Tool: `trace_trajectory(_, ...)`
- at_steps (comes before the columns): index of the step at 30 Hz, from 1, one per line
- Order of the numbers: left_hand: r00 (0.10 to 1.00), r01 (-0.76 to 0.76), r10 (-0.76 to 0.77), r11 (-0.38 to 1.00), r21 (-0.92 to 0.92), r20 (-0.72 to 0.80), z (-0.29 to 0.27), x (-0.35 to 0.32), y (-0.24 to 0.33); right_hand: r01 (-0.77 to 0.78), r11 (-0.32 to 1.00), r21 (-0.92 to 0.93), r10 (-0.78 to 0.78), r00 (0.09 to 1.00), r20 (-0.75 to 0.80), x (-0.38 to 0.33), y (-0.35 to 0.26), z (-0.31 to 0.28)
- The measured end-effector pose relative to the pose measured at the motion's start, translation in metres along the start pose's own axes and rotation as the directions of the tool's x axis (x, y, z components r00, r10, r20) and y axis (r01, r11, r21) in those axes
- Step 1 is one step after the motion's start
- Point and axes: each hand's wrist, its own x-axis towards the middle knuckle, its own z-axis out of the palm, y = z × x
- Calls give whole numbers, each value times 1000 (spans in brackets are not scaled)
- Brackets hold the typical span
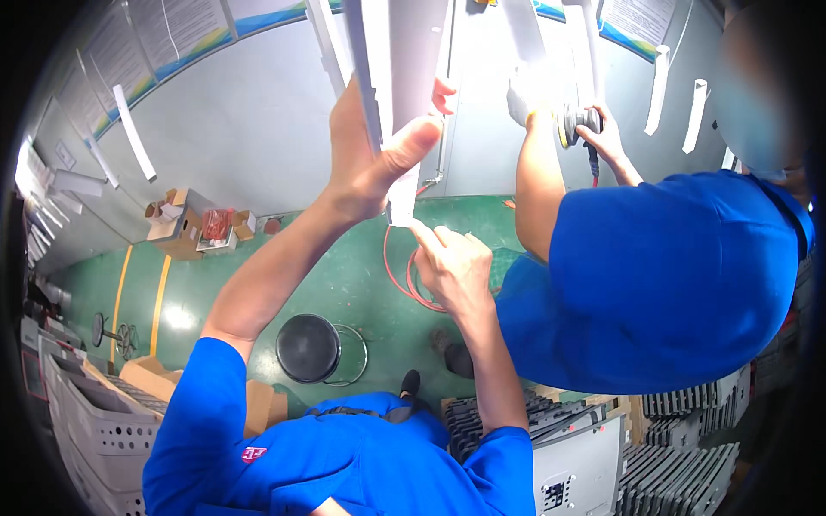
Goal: Applying protective film to metal fabrication parts.
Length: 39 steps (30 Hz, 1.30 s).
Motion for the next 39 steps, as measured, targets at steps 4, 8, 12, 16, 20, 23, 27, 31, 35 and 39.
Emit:
trace_trajectory(4,1000,3,-3,999,-53,6,-1,0,-2,3,1000,-19,-3,1000,6,2,1,1)
trace_trajectory(8,1000,-5,4,996,-87,-11,1,2,-7,-1,1000,-19,1,1000,31,2,4,2)
trace_trajectory(12,998,-57,53,991,-119,-29,8,5,-12,-3,1000,-29,5,997,74,1,9,4)
trace_trajectory(16,998,-62,62,997,-42,-2,10,9,-19,9,999,-46,-6,997,72,3,15,8)
trace_trajectory(20,999,-14,12,998,-64,-38,5,12,-27,13,994,-107,-1,993,117,6,19,16)
trace_trajectory(23,1000,-12,11,998,-60,-8,3,13,-35,7,993,-121,7,993,115,7,22,22)
trace_trajectory(27,1000,-21,21,998,-66,6,2,16,-44,-28,993,-113,44,990,137,8,23,25)
trace_trajectory(31,1000,5,-3,996,-92,14,2,17,-49,-42,994,-101,55,989,135,10,23,25)
trace_trajectory(35,999,31,-29,995,-100,20,5,17,-50,-48,993,-108,60,992,109,9,23,22)
trace_trajectory(39,998,42,-38,996,-81,47,12,18,-51,-53,992,-116,67,991,116,7,25,22)
